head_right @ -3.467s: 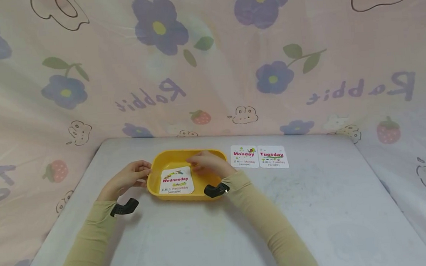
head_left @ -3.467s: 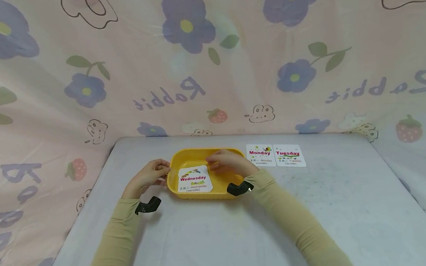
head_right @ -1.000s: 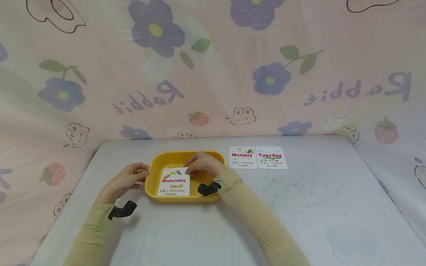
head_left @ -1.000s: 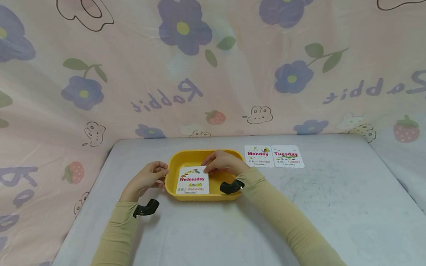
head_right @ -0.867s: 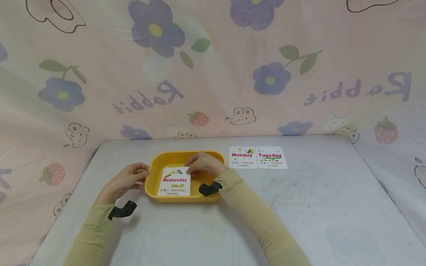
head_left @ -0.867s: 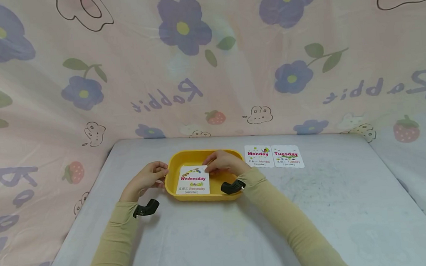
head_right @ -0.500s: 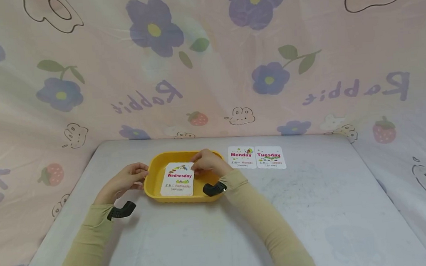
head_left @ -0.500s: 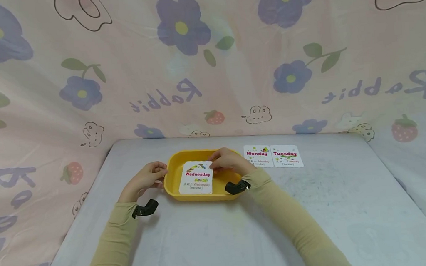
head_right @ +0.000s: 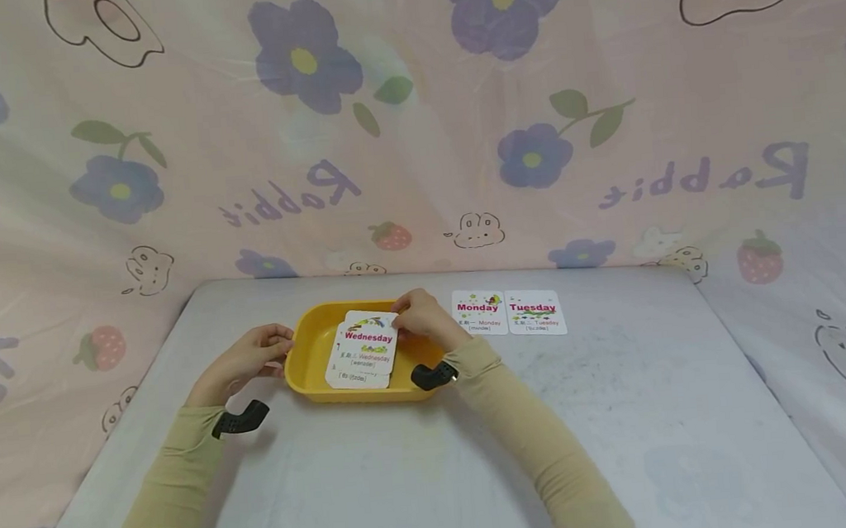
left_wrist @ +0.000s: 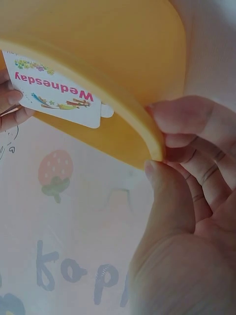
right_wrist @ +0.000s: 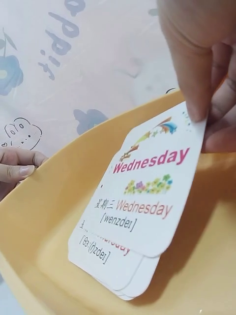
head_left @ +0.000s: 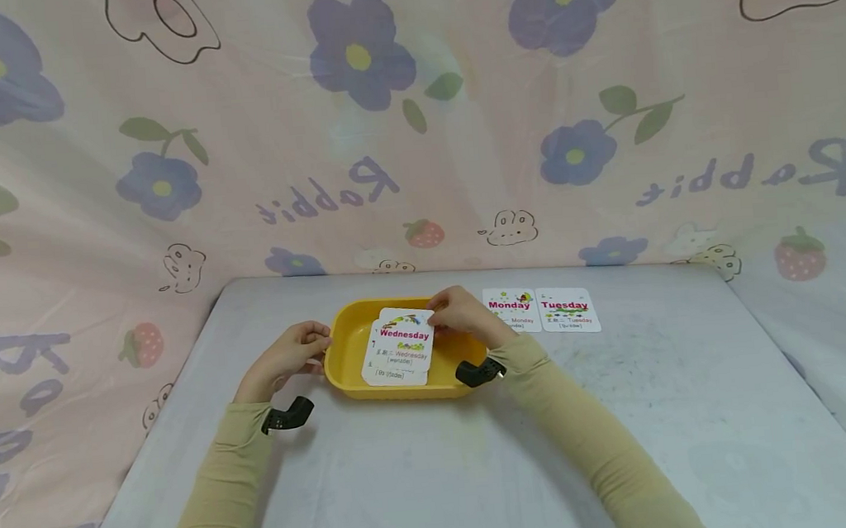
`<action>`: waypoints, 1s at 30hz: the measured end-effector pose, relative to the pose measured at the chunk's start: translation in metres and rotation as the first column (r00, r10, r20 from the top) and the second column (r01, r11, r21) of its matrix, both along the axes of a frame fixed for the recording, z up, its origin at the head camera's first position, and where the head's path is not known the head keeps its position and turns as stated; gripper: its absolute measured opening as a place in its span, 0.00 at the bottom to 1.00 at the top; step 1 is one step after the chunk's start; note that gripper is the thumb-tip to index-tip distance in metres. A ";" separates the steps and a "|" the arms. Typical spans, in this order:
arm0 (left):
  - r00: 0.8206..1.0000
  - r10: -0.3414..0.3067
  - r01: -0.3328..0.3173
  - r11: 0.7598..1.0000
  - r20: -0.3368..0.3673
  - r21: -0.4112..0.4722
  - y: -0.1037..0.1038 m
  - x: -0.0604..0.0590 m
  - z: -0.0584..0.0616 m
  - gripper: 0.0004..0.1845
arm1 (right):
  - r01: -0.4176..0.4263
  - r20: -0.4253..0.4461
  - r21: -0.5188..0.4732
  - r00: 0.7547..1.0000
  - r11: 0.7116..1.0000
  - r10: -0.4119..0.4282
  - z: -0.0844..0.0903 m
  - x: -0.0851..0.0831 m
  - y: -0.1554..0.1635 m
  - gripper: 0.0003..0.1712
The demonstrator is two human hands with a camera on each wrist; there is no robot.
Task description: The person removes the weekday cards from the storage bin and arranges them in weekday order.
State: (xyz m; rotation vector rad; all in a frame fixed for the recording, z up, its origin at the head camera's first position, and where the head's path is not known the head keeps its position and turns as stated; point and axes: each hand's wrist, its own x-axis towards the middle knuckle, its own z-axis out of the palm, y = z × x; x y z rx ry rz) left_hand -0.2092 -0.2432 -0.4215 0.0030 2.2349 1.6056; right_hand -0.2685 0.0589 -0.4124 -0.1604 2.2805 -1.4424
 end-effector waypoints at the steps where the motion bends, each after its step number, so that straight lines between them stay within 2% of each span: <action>1: 1.000 0.000 0.000 1.000 0.000 -0.001 0.000 0.000 0.000 0.17 | 0.003 -0.012 0.006 1.000 1.000 -0.003 0.000 0.001 0.001 0.16; 8: 1.000 0.005 -0.005 1.000 0.000 -0.015 0.001 0.000 0.000 0.17 | 0.004 -0.050 0.003 0.999 1.000 -0.004 0.005 0.000 0.006 0.16; 16: 1.000 0.001 -0.001 1.000 -0.003 -0.012 0.001 0.000 0.002 0.16 | -0.014 -0.037 -0.007 0.999 1.000 0.014 0.013 -0.002 0.016 0.16; 22: 1.000 0.002 -0.002 1.000 0.000 -0.016 0.002 0.000 0.001 0.16 | -0.014 -0.037 -0.070 0.999 0.997 0.011 0.021 -0.003 0.026 0.17; 30: 1.000 -0.003 0.002 1.000 -0.011 -0.021 0.000 0.000 -0.002 0.15 | -0.021 -0.047 -0.151 0.999 0.988 0.014 0.042 0.000 0.053 0.19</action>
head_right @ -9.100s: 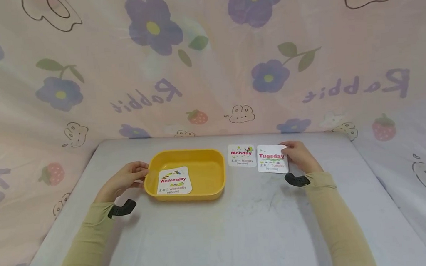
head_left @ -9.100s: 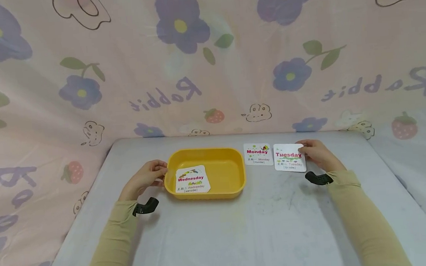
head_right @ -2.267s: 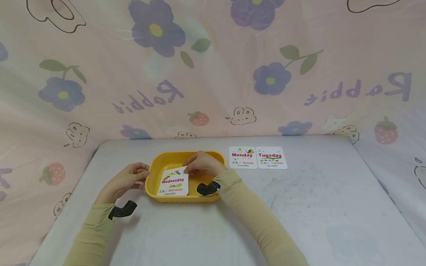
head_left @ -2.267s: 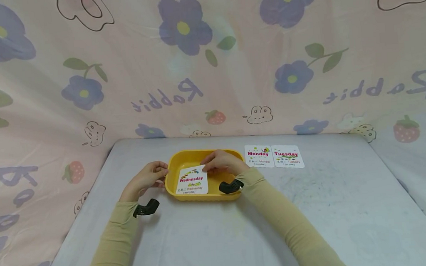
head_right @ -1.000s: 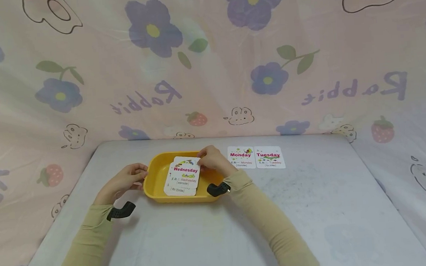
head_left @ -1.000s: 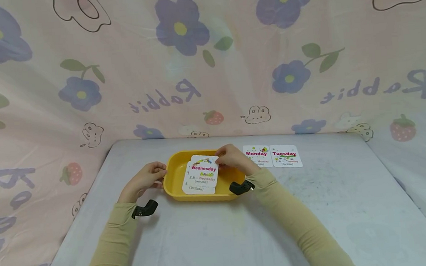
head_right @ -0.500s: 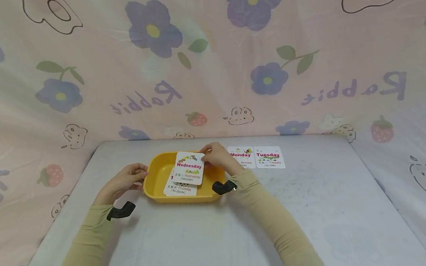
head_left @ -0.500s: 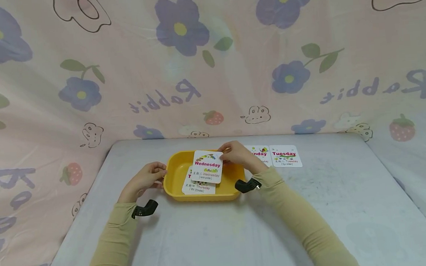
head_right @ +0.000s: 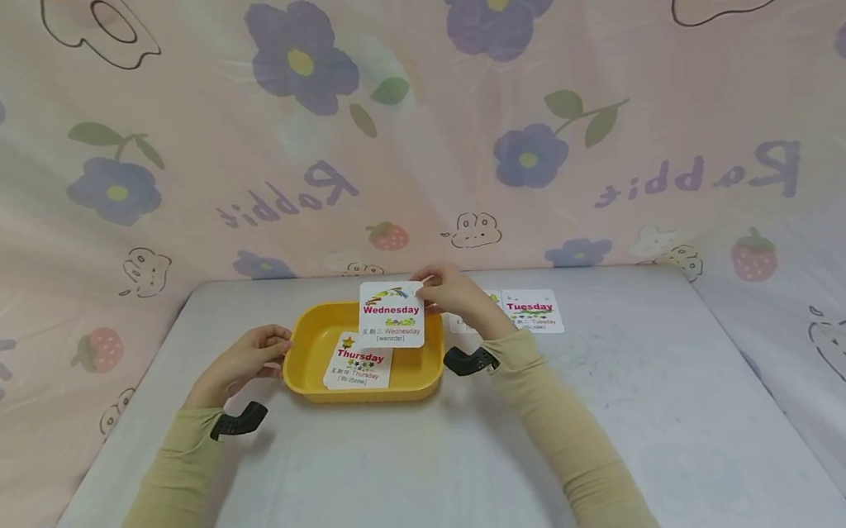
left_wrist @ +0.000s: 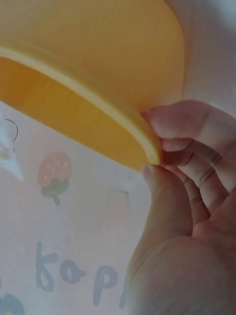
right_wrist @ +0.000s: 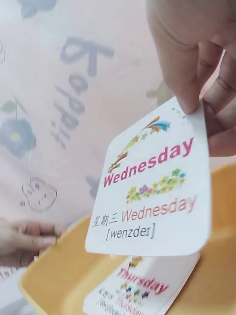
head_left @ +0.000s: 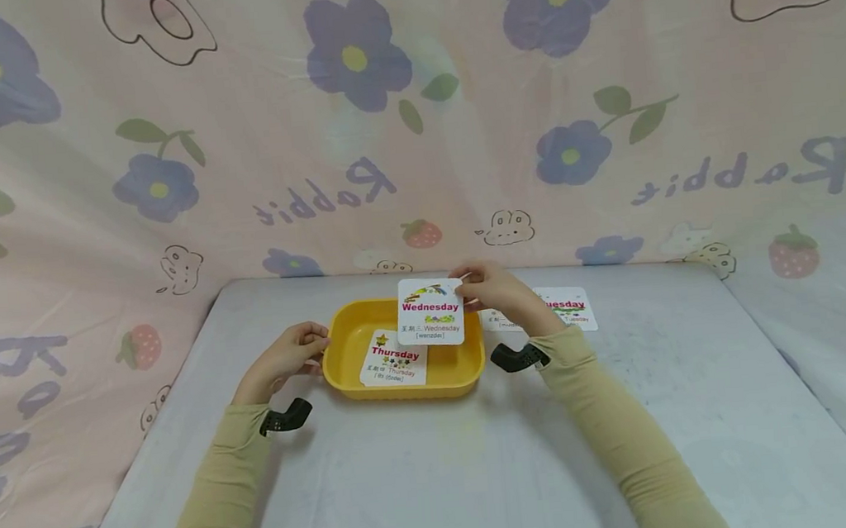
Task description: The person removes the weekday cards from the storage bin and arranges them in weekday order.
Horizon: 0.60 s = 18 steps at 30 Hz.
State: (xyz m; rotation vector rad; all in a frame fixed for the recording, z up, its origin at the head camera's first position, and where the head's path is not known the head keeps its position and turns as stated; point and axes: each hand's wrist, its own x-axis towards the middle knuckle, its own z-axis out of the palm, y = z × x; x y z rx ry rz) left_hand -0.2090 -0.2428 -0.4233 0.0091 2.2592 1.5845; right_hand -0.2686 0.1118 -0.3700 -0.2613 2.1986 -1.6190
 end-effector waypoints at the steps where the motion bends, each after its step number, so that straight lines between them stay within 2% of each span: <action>1: 1.000 0.005 -0.005 1.000 0.001 0.001 0.000 0.000 0.000 0.14 | 0.000 -0.006 -0.007 1.000 1.000 0.000 0.002 0.000 0.004 0.19; 5: 1.000 0.003 -0.003 1.000 -0.003 0.008 0.001 0.001 0.000 0.15 | 0.009 -0.014 -0.038 1.000 0.999 -0.009 0.006 -0.003 0.021 0.20; 11: 1.000 -0.008 0.008 1.000 -0.006 0.022 0.000 0.002 -0.001 0.15 | 0.038 -0.048 -0.012 0.998 0.999 -0.038 0.007 -0.004 0.047 0.21; 18: 1.000 -0.002 0.002 1.000 -0.007 0.004 -0.001 0.000 -0.001 0.15 | 0.123 -0.050 -0.033 0.991 0.992 -0.125 0.003 -0.005 0.085 0.20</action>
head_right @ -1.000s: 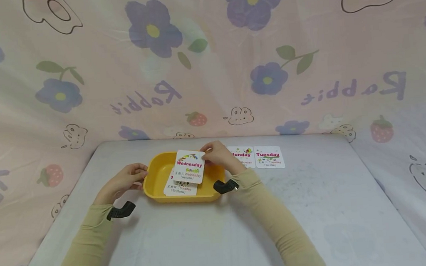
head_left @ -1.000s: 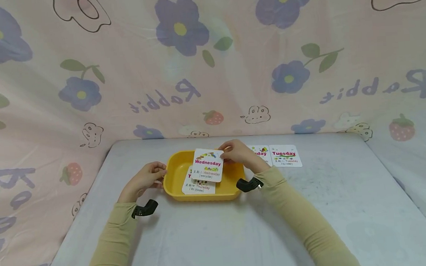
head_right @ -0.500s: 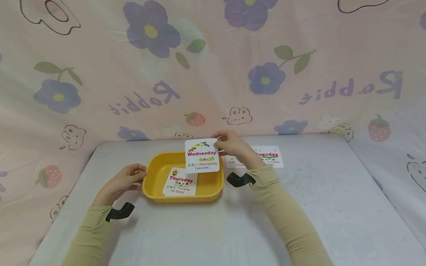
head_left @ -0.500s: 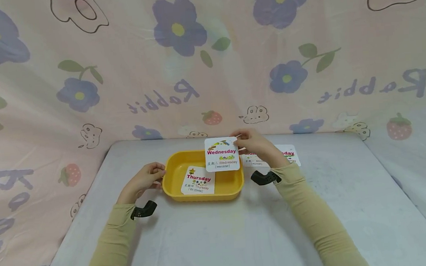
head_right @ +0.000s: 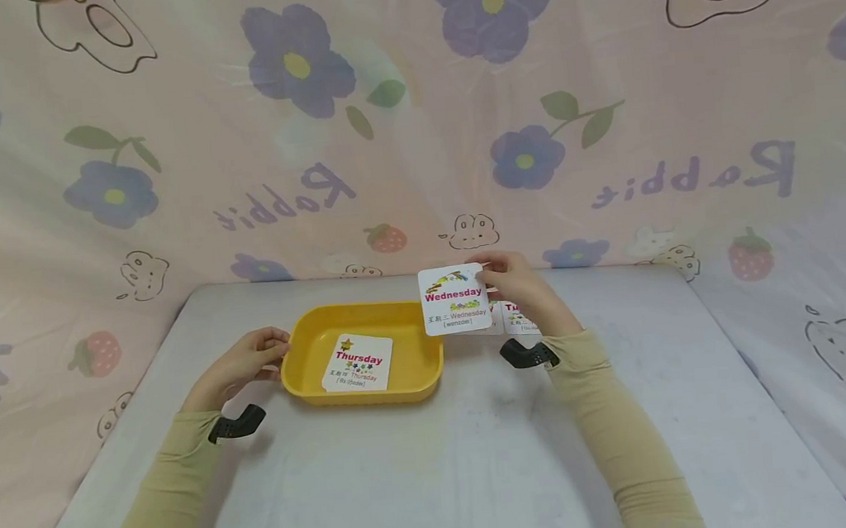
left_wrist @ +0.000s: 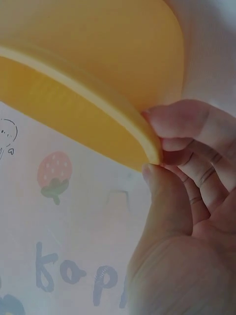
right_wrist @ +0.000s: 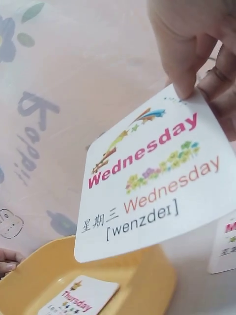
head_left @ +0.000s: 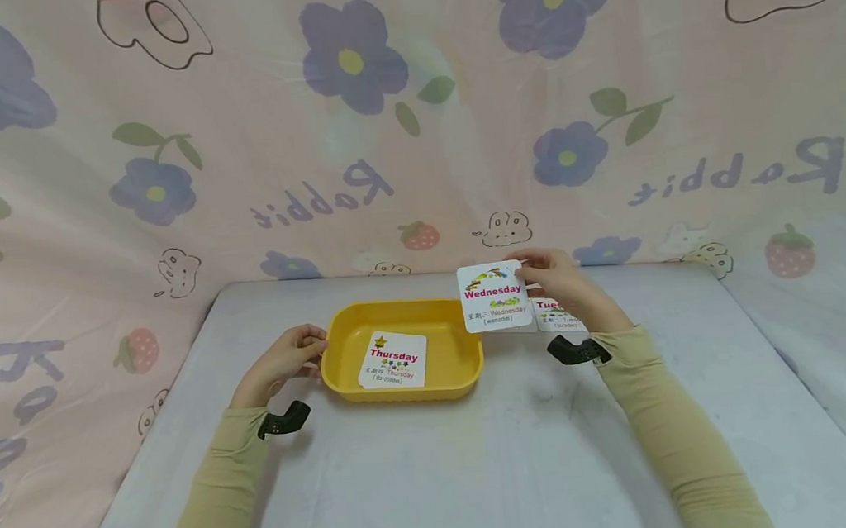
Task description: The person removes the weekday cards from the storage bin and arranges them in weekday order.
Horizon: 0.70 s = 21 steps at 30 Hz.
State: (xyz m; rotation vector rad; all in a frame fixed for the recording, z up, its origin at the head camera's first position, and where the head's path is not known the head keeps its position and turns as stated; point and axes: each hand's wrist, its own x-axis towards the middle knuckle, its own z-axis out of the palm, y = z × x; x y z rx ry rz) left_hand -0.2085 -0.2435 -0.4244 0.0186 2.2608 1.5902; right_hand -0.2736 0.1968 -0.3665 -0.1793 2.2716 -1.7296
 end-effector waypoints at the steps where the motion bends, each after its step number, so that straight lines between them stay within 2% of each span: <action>1: 1.000 0.002 -0.002 1.000 0.001 -0.002 0.000 0.000 0.000 0.14 | 0.009 0.002 -0.009 1.000 1.000 -0.009 0.000 0.000 0.006 0.21; 11: 1.000 0.000 0.000 1.000 0.007 -0.005 0.000 -0.001 -0.001 0.15 | 0.080 -0.011 -0.029 0.997 0.996 -0.081 -0.003 0.007 0.056 0.29; 21: 1.000 -0.001 0.001 1.000 0.006 0.011 0.001 0.000 -0.001 0.15 | 0.184 0.043 0.057 0.981 0.981 -0.187 -0.019 0.010 0.103 0.33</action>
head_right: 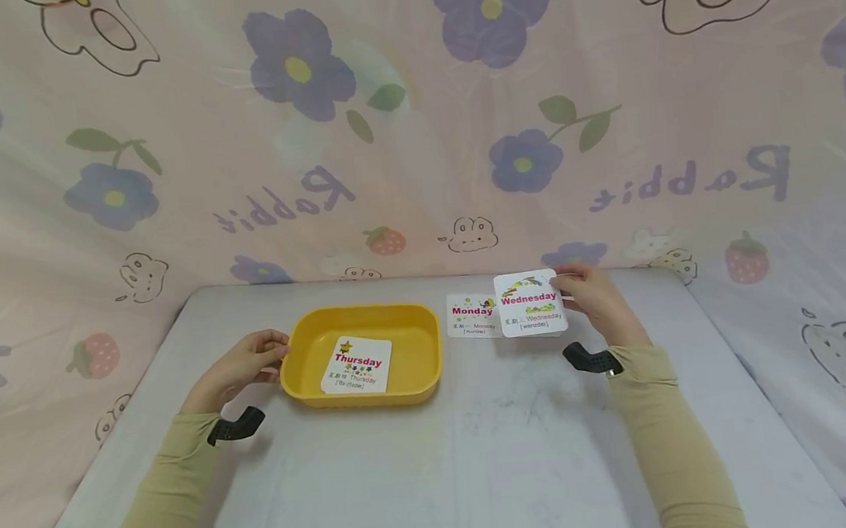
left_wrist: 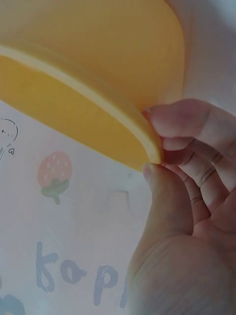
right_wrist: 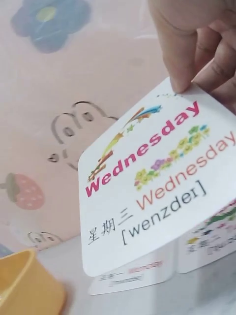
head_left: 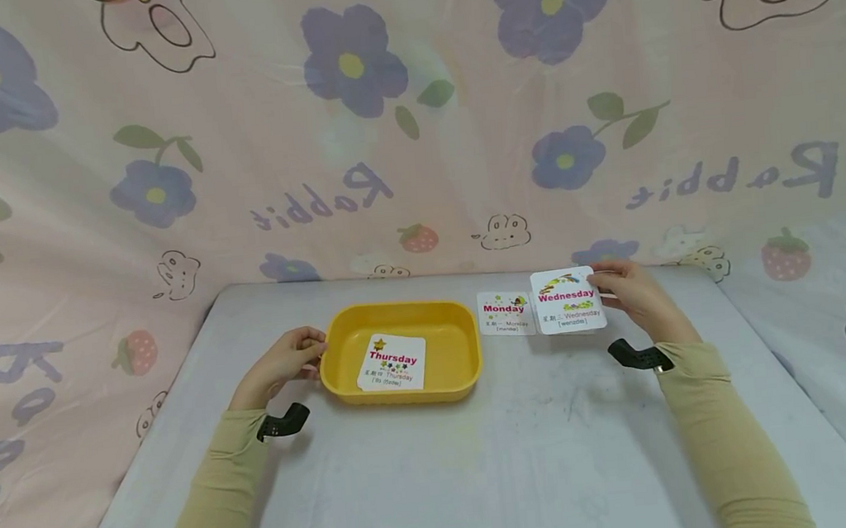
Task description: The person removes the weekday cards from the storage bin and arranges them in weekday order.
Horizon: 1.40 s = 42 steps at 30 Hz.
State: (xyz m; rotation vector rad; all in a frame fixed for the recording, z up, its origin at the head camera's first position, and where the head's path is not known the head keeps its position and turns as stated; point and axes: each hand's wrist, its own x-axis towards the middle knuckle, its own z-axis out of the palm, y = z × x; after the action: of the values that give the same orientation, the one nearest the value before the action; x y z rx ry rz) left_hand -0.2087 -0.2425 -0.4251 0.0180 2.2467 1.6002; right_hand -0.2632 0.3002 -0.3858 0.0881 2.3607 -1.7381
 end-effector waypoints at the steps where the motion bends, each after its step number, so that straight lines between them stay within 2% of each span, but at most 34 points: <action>1: 1.000 -0.002 0.002 1.000 0.000 0.000 0.000 0.000 0.001 0.15 | 0.004 0.004 0.011 1.000 1.000 -0.004 -0.003 0.000 0.005 0.33; 6: 1.000 0.004 -0.004 1.000 0.006 -0.010 0.001 0.001 0.002 0.15 | 0.025 0.011 0.056 1.000 0.998 -0.025 -0.018 0.001 0.026 0.32; 15: 1.000 0.014 -0.014 1.000 0.002 -0.022 0.000 0.001 0.001 0.14 | 0.087 0.081 0.106 0.992 0.991 -0.096 -0.037 0.008 0.057 0.34; 25: 1.000 0.016 -0.016 1.000 0.002 -0.024 0.000 0.001 0.001 0.14 | 0.077 0.124 0.066 0.989 0.995 -0.085 -0.047 0.014 0.089 0.35; 31: 1.000 0.016 -0.016 1.000 -0.003 -0.012 0.000 0.001 0.001 0.14 | 0.078 0.126 0.074 0.988 0.994 -0.087 -0.051 0.016 0.100 0.34; 42: 1.000 0.019 -0.019 1.000 -0.003 0.003 -0.001 0.001 -0.001 0.15 | 0.120 0.108 0.059 0.986 0.991 -0.126 -0.057 0.009 0.102 0.32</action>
State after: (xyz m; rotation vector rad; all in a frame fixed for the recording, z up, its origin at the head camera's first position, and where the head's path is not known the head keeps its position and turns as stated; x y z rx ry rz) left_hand -0.2076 -0.2434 -0.4265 -0.0003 2.2535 1.6142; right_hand -0.2544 0.4024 -0.4432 0.3380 2.3645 -1.6770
